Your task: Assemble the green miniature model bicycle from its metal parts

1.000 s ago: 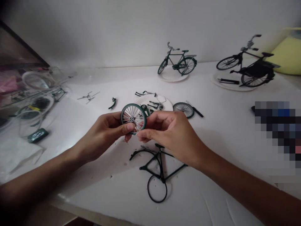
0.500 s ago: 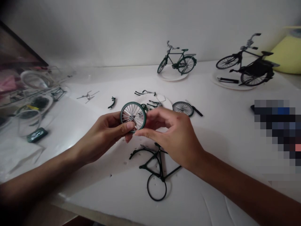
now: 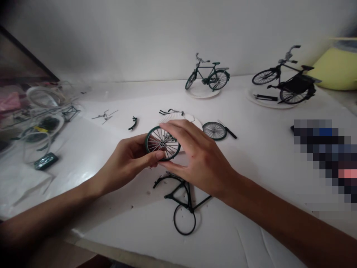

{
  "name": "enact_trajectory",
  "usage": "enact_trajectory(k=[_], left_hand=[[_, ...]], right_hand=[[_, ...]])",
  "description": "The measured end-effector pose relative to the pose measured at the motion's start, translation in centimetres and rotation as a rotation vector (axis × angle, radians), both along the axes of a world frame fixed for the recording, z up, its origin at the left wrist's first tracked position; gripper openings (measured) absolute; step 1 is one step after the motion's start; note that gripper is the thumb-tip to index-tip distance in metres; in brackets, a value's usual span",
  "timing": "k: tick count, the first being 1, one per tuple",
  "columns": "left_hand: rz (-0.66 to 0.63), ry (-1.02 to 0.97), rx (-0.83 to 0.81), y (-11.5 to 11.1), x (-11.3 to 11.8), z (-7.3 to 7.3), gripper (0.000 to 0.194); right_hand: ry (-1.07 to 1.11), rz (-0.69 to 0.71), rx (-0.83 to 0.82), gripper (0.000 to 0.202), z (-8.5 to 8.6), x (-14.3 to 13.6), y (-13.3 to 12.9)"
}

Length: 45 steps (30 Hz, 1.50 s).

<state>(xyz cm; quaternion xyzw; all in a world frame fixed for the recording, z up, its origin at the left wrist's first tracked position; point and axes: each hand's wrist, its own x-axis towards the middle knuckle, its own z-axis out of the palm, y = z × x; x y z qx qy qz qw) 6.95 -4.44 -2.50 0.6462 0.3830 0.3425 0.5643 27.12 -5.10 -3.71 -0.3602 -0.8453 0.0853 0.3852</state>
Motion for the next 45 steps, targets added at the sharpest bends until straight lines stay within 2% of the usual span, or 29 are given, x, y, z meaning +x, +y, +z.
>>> enact_trajectory(k=[5, 10, 18, 22, 23, 25, 27, 29, 32, 35, 41, 45], left_hand=[[-0.042, 0.026, 0.037, 0.5, -0.5, 0.1, 0.023], [-0.079, 0.020, 0.046, 1.7, -1.1, -0.1, 0.022], [-0.070, 0.028, 0.046, 2.1, -0.9, -0.5, 0.023], [-0.032, -0.011, 0.094, 3.4, -1.9, -0.9, 0.029], [-0.007, -0.006, 0.116, 4.0, -2.4, -1.0, 0.029], [0.020, 0.020, 0.144, 5.2, -3.6, -1.1, 0.029], [0.013, 0.077, 0.160, 6.2, -4.8, -1.1, 0.032], [-0.031, 0.159, 0.181, 6.9, -5.9, -0.9, 0.034], [-0.130, 0.288, 0.232, 7.2, -6.8, -0.5, 0.030], [-0.175, 0.395, 0.312, 7.0, -6.9, -0.5, 0.026], [-0.141, 0.539, 0.477, 6.9, -6.4, -0.9, 0.021], [-0.051, 0.636, 0.627, 7.3, -6.6, -0.8, 0.020]], right_hand=[[-0.012, -0.048, 0.011, 0.060, 0.1, 0.1, 0.1], [-0.107, 0.043, 0.068, 0.060, -0.3, 0.2, 0.2], [-0.060, 0.067, -0.089, 0.066, -0.9, 0.3, 0.1], [0.095, 0.007, -0.158, 0.077, -0.9, 0.8, 0.3], [0.123, -0.027, -0.156, 0.074, -0.6, 1.1, 0.6], [0.138, -0.123, -0.136, 0.055, 0.2, 2.1, 1.3], [0.096, -0.243, -0.110, 0.044, 1.2, 3.5, 2.1], [-0.067, -0.324, -0.157, 0.041, 1.9, 5.2, 2.7], [-0.290, -0.296, -0.192, 0.048, 1.9, 7.4, 3.0], [-0.458, -0.259, -0.153, 0.052, 0.8, 8.5, 2.8], [-0.503, -0.232, -0.086, 0.045, -0.7, 8.6, 2.6], [-0.502, -0.185, 0.011, 0.046, -1.1, 9.1, 2.8]])
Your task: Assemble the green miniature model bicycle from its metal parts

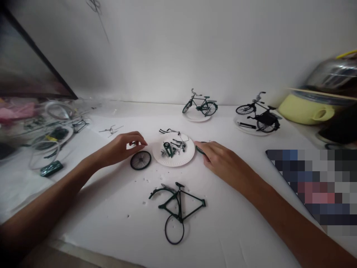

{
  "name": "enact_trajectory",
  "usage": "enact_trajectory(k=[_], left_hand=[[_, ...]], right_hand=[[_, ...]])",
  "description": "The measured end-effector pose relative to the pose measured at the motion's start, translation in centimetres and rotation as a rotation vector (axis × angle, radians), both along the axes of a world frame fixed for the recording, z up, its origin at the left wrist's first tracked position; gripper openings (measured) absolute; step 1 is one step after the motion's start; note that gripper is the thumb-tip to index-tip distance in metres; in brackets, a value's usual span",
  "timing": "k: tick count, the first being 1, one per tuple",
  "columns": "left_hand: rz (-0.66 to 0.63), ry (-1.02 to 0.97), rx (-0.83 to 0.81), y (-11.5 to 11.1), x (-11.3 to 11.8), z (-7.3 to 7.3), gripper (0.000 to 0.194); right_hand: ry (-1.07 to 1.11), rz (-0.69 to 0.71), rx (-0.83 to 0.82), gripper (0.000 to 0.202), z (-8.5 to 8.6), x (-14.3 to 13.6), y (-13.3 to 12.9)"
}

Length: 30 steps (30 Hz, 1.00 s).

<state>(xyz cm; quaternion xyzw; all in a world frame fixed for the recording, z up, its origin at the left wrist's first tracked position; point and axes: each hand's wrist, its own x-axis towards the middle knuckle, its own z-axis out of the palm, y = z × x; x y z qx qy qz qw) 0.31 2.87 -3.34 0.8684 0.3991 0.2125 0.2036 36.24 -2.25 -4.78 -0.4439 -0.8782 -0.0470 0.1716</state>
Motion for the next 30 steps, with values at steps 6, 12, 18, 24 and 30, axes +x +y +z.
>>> enact_trajectory(k=[6, 12, 18, 24, 30], left_hand=[[0.054, 0.117, 0.191, 0.9, -1.0, -0.3, 0.018], [0.056, 0.101, 0.228, 0.5, -0.5, -0.5, 0.017], [-0.077, 0.125, 0.233, -1.0, 2.0, -0.5, 0.018], [-0.279, 0.276, 0.413, 0.3, 5.3, 0.8, 0.021], [-0.396, 0.437, 0.576, 2.8, 6.8, 0.6, 0.018]], right_hand=[[0.280, 0.016, -0.001, 0.031, -0.4, 0.1, -0.1], [0.497, -0.090, -0.074, 0.021, -0.7, -1.3, -1.0], [0.586, -0.255, -0.146, 0.024, -0.4, -1.1, -0.8], [0.598, -0.356, -0.210, 0.037, -0.7, -0.5, -0.3], [0.603, -0.325, -0.349, 0.028, -0.6, -0.4, -0.7]])
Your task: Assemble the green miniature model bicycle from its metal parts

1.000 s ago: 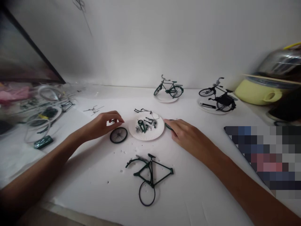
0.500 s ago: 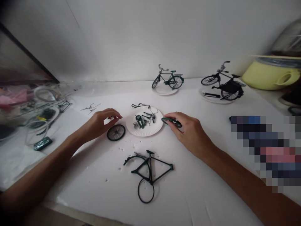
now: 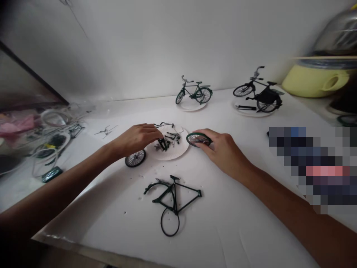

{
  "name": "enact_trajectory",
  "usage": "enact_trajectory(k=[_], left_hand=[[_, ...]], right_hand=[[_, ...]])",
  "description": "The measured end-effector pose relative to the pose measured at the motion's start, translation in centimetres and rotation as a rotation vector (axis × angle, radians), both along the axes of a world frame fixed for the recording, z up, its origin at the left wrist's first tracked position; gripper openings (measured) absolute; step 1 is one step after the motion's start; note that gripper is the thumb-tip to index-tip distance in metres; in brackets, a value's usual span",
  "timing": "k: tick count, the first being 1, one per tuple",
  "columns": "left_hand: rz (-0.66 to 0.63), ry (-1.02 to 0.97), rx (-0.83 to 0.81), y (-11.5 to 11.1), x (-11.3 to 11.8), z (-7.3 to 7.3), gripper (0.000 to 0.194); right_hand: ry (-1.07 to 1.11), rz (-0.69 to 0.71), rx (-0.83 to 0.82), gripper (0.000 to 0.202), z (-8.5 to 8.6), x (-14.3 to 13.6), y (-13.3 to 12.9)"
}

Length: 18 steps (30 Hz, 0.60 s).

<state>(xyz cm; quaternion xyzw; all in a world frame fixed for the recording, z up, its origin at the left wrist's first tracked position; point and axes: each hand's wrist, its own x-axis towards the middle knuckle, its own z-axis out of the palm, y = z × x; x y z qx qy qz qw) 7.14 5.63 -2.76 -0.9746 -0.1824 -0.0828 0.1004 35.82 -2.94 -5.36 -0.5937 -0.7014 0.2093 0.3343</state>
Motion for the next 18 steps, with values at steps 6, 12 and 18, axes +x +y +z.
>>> enact_trajectory(k=[6, 12, 18], left_hand=[[0.013, 0.059, 0.075, 0.24, 0.51, -0.16, 0.023], [0.028, 0.038, -0.040, 0.41, 0.84, 0.08, 0.022], [0.056, -0.021, -0.111, 0.58, 0.74, 0.04, 0.025]], right_hand=[[0.176, 0.018, -0.040, 0.023, -0.01, -0.50, -0.15], [0.407, 0.036, -0.130, 0.031, -0.24, -0.60, 0.08], [0.457, 0.030, -0.163, 0.035, 0.29, -0.65, 0.21]])
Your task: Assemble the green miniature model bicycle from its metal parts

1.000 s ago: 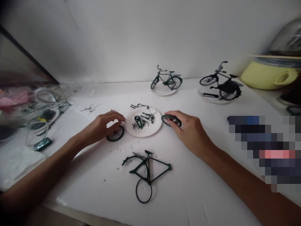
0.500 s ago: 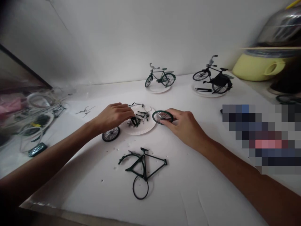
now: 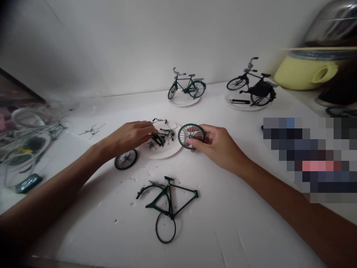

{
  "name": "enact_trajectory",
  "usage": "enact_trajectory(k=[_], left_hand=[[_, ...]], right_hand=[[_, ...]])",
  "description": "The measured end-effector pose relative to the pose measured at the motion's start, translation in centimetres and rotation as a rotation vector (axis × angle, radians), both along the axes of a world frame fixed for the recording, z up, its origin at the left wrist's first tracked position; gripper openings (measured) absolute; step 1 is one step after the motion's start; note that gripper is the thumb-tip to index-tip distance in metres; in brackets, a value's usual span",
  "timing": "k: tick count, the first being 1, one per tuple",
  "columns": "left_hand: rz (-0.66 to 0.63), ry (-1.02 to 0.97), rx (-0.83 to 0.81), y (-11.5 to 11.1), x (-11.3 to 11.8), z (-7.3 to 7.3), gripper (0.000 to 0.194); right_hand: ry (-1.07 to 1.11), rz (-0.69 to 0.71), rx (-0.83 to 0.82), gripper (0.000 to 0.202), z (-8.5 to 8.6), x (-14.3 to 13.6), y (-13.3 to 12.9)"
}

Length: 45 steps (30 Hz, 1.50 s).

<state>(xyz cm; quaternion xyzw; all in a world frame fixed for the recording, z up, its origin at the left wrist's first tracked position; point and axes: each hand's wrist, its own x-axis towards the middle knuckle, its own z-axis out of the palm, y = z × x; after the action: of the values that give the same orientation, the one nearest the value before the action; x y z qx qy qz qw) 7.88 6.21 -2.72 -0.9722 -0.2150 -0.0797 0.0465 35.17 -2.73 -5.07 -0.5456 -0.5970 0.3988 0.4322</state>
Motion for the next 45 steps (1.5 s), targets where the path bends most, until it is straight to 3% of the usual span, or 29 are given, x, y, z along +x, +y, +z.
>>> enact_trajectory(k=[7, 14, 33, 45], left_hand=[[0.014, -0.068, -0.007, 0.2, -1.5, -0.2, 0.022], [-0.041, -0.033, 0.025, 0.1, -1.2, -0.7, 0.020], [0.003, -0.212, -0.173, 0.2, -1.8, -1.3, 0.025], [-0.064, -0.216, -0.080, 0.5, -1.7, -2.0, 0.023]], right_hand=[[-0.032, -0.011, -0.012, 0.034, 0.2, -0.2, 0.0], [-0.060, 0.006, -0.026, 0.031, 0.2, -0.3, 0.0], [-0.110, 0.033, -0.054, 0.033, 0.5, -0.2, -0.3], [-0.123, 0.050, -0.067, 0.031, 1.0, -0.5, -0.4]])
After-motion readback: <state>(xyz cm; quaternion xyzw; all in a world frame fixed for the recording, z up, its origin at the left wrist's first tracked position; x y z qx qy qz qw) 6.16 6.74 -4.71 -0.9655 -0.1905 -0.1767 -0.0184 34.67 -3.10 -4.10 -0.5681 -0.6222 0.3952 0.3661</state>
